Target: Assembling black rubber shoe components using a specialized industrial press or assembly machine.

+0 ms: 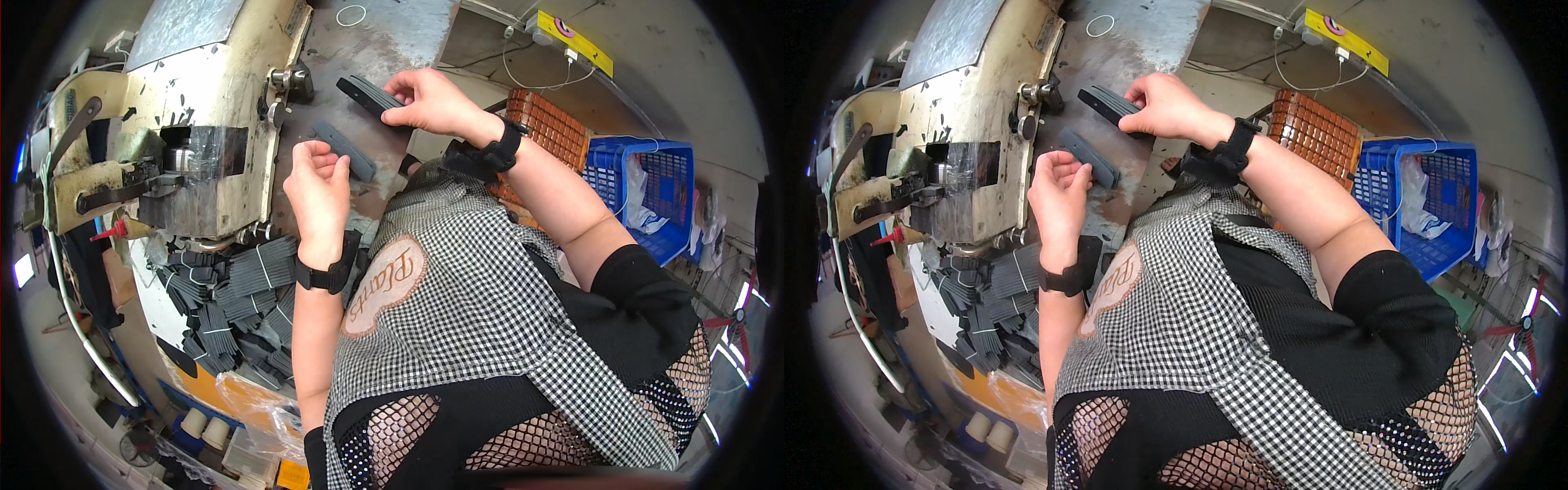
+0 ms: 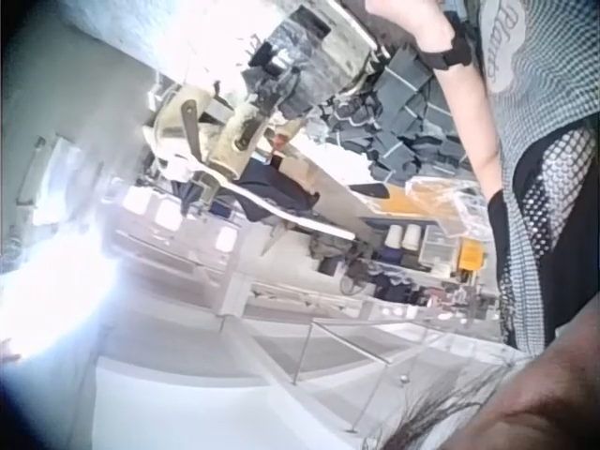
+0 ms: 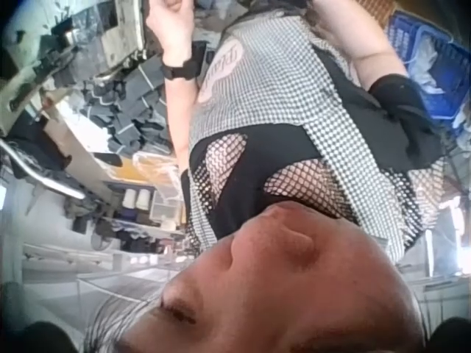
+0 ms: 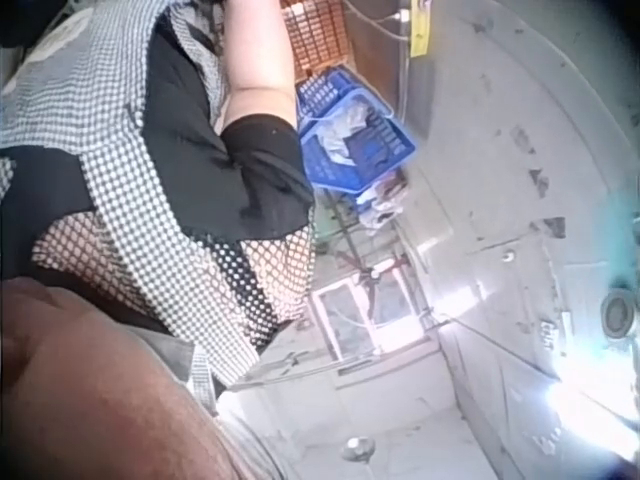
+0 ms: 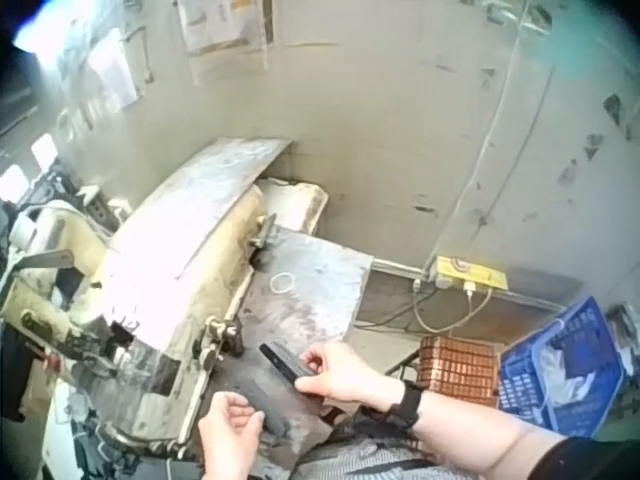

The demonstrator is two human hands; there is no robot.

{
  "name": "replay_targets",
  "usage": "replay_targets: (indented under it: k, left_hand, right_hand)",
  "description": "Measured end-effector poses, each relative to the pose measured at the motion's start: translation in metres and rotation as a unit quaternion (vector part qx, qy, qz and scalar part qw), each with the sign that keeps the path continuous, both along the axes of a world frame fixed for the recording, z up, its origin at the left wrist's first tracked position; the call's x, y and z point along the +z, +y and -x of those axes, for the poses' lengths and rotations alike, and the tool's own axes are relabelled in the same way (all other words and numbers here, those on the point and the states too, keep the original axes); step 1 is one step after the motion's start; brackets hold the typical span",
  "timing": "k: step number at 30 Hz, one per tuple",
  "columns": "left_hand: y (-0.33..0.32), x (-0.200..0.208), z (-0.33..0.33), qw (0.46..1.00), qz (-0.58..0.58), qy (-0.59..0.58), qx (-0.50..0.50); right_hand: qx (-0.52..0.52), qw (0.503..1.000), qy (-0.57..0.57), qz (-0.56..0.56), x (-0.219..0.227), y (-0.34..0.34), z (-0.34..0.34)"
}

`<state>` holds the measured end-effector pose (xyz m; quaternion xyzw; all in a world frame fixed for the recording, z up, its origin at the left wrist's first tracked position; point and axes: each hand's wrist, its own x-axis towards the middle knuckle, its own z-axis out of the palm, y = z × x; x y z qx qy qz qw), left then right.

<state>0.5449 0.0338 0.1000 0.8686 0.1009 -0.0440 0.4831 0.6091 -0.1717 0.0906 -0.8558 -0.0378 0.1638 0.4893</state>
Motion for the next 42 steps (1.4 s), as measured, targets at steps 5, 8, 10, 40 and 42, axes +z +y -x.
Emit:
replay_targets:
  k: [5,8,10,40,42]
  left_hand:
    - [0.005,0.017,0.002,0.991,-0.11,-0.067,-0.029]
    - [0.008,0.025,0.008,0.972,-0.149,-0.138,-0.115]
    - [0.009,0.03,0.01,0.971,-0.144,-0.127,-0.141]
    - [-0.019,0.083,-0.005,0.792,0.572,-0.186,0.108]
    - [-0.016,0.088,0.001,0.78,0.586,-0.193,0.108]
  right_hand:
    - [0.022,0.95,-0.263,0.165,-0.001,-0.005,-0.004]
    - [0.03,0.929,-0.318,0.185,-0.005,-0.01,-0.008]
    - [0.092,0.923,-0.284,0.242,-0.015,-0.011,-0.009]
    - [0.045,0.958,-0.242,-0.15,0.073,0.073,0.055]
    - [0.042,0.951,-0.266,-0.149,0.076,0.08,0.053]
